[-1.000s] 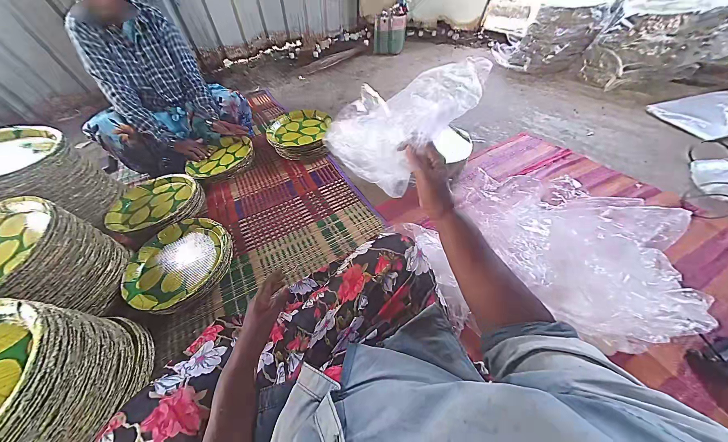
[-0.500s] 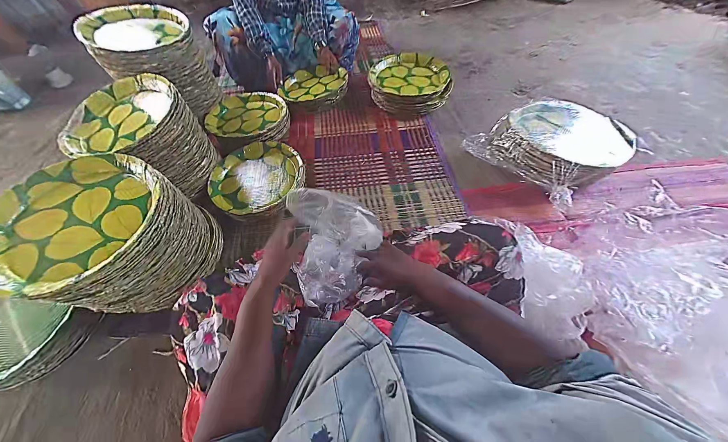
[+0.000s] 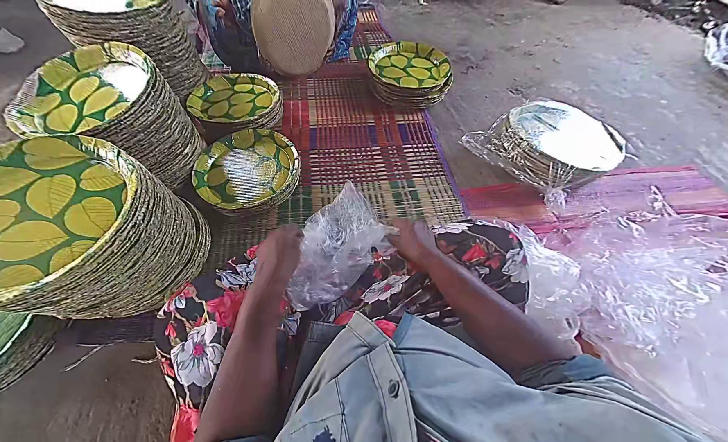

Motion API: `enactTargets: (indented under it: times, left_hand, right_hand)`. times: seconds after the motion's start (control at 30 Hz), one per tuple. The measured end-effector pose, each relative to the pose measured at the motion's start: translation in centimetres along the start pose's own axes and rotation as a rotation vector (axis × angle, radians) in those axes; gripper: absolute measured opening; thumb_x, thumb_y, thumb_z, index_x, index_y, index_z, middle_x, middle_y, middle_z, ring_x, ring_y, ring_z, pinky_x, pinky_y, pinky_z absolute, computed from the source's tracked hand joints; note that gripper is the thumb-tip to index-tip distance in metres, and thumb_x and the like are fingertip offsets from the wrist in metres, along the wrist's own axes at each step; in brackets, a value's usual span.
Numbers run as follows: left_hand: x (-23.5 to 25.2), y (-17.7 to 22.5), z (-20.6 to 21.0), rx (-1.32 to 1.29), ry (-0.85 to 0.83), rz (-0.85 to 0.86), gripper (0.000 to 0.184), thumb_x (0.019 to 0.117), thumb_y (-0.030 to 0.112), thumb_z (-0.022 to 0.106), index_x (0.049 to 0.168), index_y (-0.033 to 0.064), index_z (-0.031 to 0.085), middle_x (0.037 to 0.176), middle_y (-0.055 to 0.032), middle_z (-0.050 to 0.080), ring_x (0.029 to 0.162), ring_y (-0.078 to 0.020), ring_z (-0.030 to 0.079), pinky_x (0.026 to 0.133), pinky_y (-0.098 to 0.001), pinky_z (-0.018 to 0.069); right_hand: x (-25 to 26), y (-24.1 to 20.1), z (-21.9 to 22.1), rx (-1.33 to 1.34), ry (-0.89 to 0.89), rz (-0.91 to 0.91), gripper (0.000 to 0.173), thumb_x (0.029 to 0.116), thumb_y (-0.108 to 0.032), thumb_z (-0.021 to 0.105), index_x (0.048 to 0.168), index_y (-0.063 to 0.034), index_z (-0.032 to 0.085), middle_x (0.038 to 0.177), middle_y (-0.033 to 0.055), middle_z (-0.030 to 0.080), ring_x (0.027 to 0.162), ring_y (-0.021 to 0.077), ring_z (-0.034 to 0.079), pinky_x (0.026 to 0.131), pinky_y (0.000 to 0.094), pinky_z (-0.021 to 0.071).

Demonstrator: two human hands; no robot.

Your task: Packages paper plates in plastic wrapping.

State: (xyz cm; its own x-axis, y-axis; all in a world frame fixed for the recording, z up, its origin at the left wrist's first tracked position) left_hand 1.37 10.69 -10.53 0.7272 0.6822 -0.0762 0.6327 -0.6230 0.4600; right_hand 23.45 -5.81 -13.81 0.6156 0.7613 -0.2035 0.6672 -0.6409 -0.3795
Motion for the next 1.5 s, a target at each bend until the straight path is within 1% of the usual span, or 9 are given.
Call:
enactTargets:
  times: [0.17,0.27,0.37,0.53,0.73,0.93,1.13,1.3,1.5]
  left_hand:
    - [-3.1,-4.3,-10.7,-0.135,0.711,-0.051,0.055,0.1034,0.016,0.053,0.151,-0.0065,0.038,0.159,-0.0313,0.032,0.15,-0.0457,0.03,0.121,-0.058,0.0255]
    - [-6.6,0.0,-13.7,0.012,0.849,0.106,0.048,0.1023,0.019,0.052,0.142,-0.007,0.049,0.147,-0.0345,0.047,0.142,-0.0489,0.042,0.117,-0.0598,0.0309]
    - [-7.0,4.4,-11.0,0.021,0.422,0.175,0.039,0.1049,0.032,0.054,0.119,-0.0004,0.069,0.107,-0.0224,0.071,0.099,-0.0414,0.069,0.084,-0.0631,0.0526]
    - [-3.1,0.9,-2.6,-0.089,-0.212,0.049,0.05,0.1057,0.04,0.053,0.104,-0.0077,0.067,0.093,-0.0258,0.067,0.093,-0.0422,0.065,0.086,-0.063,0.0472]
    - [-2.3,-0.5,-2.1,-0.028,-0.333,0.017,0.035,0.1049,0.025,0.055,0.108,-0.0065,0.07,0.104,-0.0296,0.069,0.107,-0.0485,0.065,0.093,-0.0679,0.0467]
    - [-2.4,1.5,2.4,0.122,-0.663,0.038,0.038,0.1075,0.028,0.05,0.112,-0.0051,0.068,0.113,-0.0278,0.068,0.114,-0.0456,0.063,0.094,-0.0633,0.0477]
    - [-2.0,1.6,3.9,0.137,-0.768,0.006,0.035,0.1076,0.027,0.051,0.115,-0.0029,0.069,0.116,-0.0268,0.069,0.115,-0.045,0.064,0.094,-0.0633,0.0484]
    - [-1.3,1.5,4.5,0.126,-0.762,0.027,0.035,0.1076,0.025,0.051,0.113,-0.004,0.069,0.116,-0.0264,0.069,0.115,-0.0439,0.064,0.095,-0.0617,0.0487]
    - [-1.2,1.0,4.2,0.119,-0.657,0.01,0.038,0.1085,0.029,0.048,0.118,-0.003,0.067,0.118,-0.0264,0.068,0.117,-0.0443,0.063,0.097,-0.0621,0.0485]
  right_hand:
    - [-3.3,-3.1,-3.4,0.36,0.281,-0.239,0.031,0.098,-0.021,0.068,0.111,0.0063,0.068,0.095,0.0252,0.069,0.091,0.0405,0.068,0.083,0.0619,0.0511]
    - [-6.6,-8.9,-2.4,0.423,0.259,-0.503,0.029,0.0954,-0.013,0.066,0.117,0.0072,0.067,0.101,0.0232,0.072,0.093,0.0367,0.072,0.084,0.0551,0.0569]
    - [-10.0,-15.3,-0.8,0.327,0.214,-0.936,0.024,0.091,0.003,0.06,0.112,0.0025,0.072,0.107,0.0214,0.072,0.097,0.0359,0.072,0.082,0.0497,0.0594]
    - [-9.6,-18.7,2.0,0.191,-0.176,-1.195,0.037,0.0992,-0.027,0.062,0.125,-0.0019,0.07,0.133,0.0211,0.066,0.13,0.039,0.059,0.111,0.0599,0.0393]
    - [5.1,-16.5,-6.2,1.0,0.119,-0.64,0.032,0.1067,-0.017,0.041,0.099,0.0028,0.065,0.078,-0.0008,0.07,0.069,0.0041,0.068,0.07,0.0248,0.0592]
    - [20.3,-15.3,6.7,0.924,-0.309,0.192,0.074,0.1053,-0.057,0.043,0.153,-0.0013,0.04,0.151,0.0262,0.045,0.136,0.0397,0.046,0.108,0.0595,0.0387]
    - [24.2,-19.0,18.4,1.116,-0.114,0.458,0.092,0.0914,-0.034,0.078,0.155,0.0077,0.026,0.152,0.0317,0.041,0.139,0.0413,0.044,0.112,0.0555,0.04]
    - [24.4,-17.6,15.3,0.984,-0.094,0.488,0.057,0.0957,-0.016,0.069,0.141,0.0092,0.046,0.14,0.0298,0.052,0.128,0.0399,0.054,0.102,0.0551,0.0462]
    - [24.4,-0.8,3.2,0.632,0.051,0.425,0.056,0.0945,-0.016,0.07,0.141,0.0082,0.049,0.136,0.0325,0.056,0.126,0.0458,0.056,0.103,0.0623,0.0466]
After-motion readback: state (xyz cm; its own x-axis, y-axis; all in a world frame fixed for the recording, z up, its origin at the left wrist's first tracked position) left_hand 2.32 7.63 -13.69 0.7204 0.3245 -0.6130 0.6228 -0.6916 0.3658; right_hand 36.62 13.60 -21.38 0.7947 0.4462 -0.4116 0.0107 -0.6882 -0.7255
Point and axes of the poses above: each hand's wrist, its own x-axis towards the middle knuckle, its own z-axis out of the palm, y = z × x, the point moved 9 cm from there along x, towards the middle knuckle
